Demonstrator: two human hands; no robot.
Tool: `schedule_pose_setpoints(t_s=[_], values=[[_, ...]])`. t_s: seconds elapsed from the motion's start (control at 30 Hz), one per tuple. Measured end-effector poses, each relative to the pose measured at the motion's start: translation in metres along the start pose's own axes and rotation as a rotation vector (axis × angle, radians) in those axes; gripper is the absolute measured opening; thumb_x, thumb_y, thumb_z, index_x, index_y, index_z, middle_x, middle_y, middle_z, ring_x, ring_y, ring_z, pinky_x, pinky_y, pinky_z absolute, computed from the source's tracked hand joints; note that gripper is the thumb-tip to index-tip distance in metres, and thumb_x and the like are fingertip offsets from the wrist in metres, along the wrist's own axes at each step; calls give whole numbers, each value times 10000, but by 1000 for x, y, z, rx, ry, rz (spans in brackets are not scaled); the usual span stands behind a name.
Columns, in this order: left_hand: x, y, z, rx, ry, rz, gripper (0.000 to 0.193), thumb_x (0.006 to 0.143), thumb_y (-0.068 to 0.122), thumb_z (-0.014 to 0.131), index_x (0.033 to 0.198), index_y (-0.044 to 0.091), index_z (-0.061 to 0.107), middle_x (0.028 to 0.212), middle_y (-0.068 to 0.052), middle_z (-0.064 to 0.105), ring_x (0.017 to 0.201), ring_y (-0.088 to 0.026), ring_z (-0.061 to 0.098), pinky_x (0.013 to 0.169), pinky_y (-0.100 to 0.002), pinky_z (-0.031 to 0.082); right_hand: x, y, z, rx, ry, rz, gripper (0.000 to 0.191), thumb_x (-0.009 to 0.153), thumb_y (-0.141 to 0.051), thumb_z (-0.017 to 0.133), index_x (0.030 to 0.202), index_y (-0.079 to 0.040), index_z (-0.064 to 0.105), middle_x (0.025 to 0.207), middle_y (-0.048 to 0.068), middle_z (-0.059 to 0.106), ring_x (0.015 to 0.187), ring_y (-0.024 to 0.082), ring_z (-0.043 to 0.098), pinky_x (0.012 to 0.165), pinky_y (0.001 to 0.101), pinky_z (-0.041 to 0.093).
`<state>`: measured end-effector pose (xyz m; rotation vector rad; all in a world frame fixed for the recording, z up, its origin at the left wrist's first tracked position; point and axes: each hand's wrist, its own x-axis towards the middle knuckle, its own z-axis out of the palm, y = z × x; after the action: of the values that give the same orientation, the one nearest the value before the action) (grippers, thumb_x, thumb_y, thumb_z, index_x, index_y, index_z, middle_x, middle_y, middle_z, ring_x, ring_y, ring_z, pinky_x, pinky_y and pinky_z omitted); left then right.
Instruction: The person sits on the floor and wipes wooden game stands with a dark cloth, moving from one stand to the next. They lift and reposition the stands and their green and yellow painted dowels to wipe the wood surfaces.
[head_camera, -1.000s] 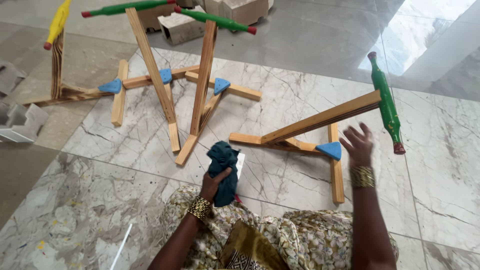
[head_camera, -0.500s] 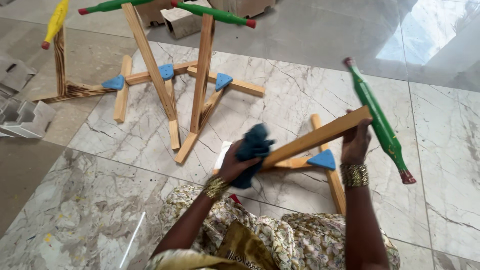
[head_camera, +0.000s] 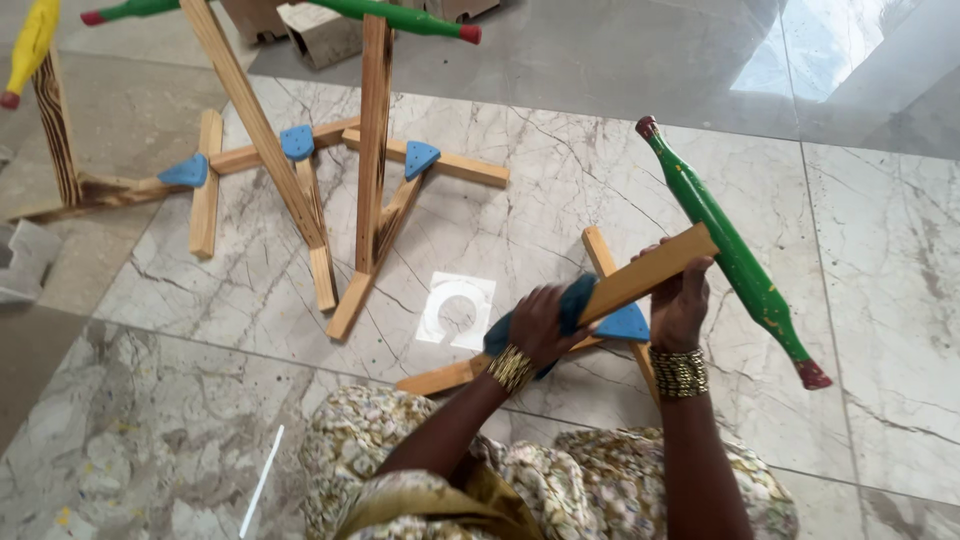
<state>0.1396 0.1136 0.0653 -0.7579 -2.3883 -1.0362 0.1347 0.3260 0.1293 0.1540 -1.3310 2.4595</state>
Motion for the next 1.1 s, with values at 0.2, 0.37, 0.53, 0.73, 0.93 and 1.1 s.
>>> schedule_pose_setpoints(t_s=[0.2, 0.37, 0.53, 0.73, 0.93, 1.1], values=[[-94, -67, -15, 85, -71, -113, 744, 834, 581, 791, 1314, 65, 555, 1146, -119, 640, 1067, -327, 611, 898, -460, 498, 0, 5, -6, -49, 23, -36, 688, 1049, -639, 487, 1294, 1, 555, 1096, 124, 667, 1053, 267, 671, 984, 457, 554], [-118, -103, -45, 503, -372, -145, 817, 760, 483, 839, 1419, 138, 500, 1260, -53, 594, 1141, -255, 567, 931, -453, 458, -1, 1, 2, -111, 46, -56, 704, 1056, -651, 499, 1311, 3, 555, 1100, 122, 665, 1075, 252, 672, 1008, 450, 561], [-120, -136, -109, 570, -607, -452, 926, 645, 649, 862, 1365, 207, 485, 1315, -55, 559, 1238, -256, 512, 982, -508, 429, 11, -6, -2, -237, 69, 4, 757, 1023, -692, 512, 1333, -3, 552, 1101, 113, 704, 997, 194, 655, 888, 357, 528], [-128, -151, -136, -242, 437, -798, 580, 781, 459, 889, 1166, 81, 676, 1104, -89, 737, 1010, -264, 704, 887, -408, 580, -22, 38, -7, -328, 463, -41, 426, 988, -594, 524, 1100, -183, 512, 965, -29, 622, 935, 158, 662, 757, 372, 562], [-139, -127, -91, -928, 395, -620, 579, 941, 423, 733, 1307, -16, 637, 1235, -145, 683, 1125, -210, 634, 973, -365, 528, -170, 166, 87, -855, -325, -115, 906, 725, -148, 835, 1474, -76, 331, 1444, 115, 348, 1313, 236, 425, 865, 346, 591], [-155, -137, -94, -1881, -69, -766, 767, 958, 674, 367, 1447, 120, 570, 1563, -112, 490, 1484, -257, 396, 1251, -408, 311, -151, 163, 131, -791, -550, 13, 742, 766, -37, 779, 1466, -164, 567, 1393, 130, 656, 1286, 289, 640, 1092, 413, 536]])
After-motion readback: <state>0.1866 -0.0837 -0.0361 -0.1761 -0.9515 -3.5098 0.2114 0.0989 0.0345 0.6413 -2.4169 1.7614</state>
